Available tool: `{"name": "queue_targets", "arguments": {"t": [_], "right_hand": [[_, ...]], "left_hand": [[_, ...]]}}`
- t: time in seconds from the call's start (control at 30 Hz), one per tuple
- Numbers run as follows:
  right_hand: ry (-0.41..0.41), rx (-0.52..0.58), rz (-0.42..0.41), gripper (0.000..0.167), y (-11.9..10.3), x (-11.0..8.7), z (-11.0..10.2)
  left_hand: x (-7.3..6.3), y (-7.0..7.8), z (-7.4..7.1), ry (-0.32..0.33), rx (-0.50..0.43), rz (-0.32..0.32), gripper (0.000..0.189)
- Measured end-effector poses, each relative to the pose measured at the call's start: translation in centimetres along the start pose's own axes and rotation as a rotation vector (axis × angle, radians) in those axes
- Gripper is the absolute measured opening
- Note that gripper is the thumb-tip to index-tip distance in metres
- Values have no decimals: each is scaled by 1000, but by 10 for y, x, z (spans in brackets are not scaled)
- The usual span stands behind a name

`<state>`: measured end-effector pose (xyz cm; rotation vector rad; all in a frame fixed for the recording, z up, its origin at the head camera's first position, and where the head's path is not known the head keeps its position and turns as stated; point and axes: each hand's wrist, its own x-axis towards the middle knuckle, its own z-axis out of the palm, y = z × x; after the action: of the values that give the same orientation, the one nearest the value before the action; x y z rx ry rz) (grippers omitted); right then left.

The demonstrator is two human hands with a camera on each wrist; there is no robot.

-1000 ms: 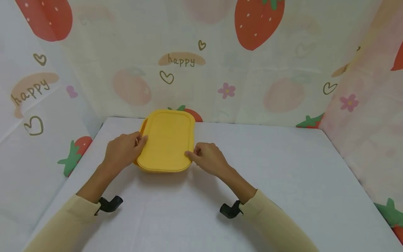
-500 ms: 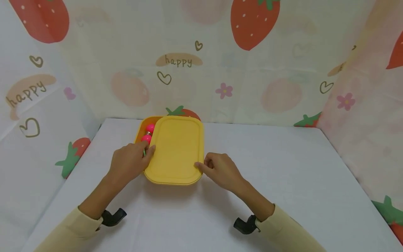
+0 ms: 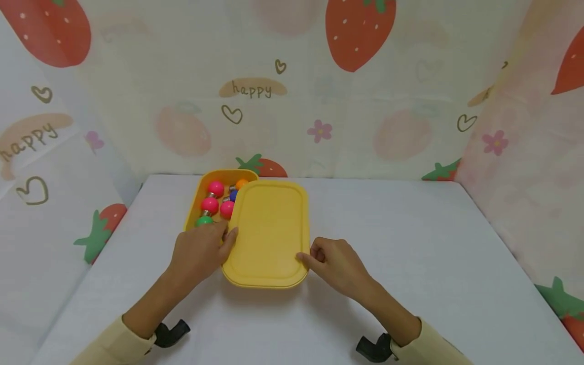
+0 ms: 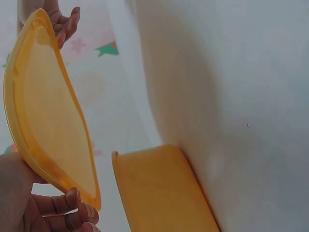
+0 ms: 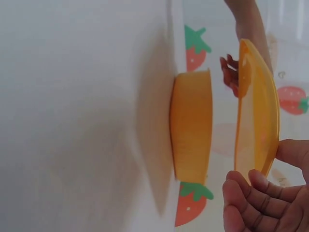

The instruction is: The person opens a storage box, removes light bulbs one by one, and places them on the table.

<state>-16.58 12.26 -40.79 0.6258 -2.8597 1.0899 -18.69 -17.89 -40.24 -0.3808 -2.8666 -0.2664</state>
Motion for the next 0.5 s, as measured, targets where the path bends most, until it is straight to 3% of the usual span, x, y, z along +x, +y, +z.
{"name": "queue_targets", "arguments": {"t": [0.23, 0.5], "right_hand": [[-28, -10, 20, 35, 2, -21, -3], [-35, -24, 42, 37, 5, -41, -2]], "left_hand": [[-10, 13, 2, 4, 24, 36, 33], [-17, 22, 9, -75, -48, 29, 33]]}}
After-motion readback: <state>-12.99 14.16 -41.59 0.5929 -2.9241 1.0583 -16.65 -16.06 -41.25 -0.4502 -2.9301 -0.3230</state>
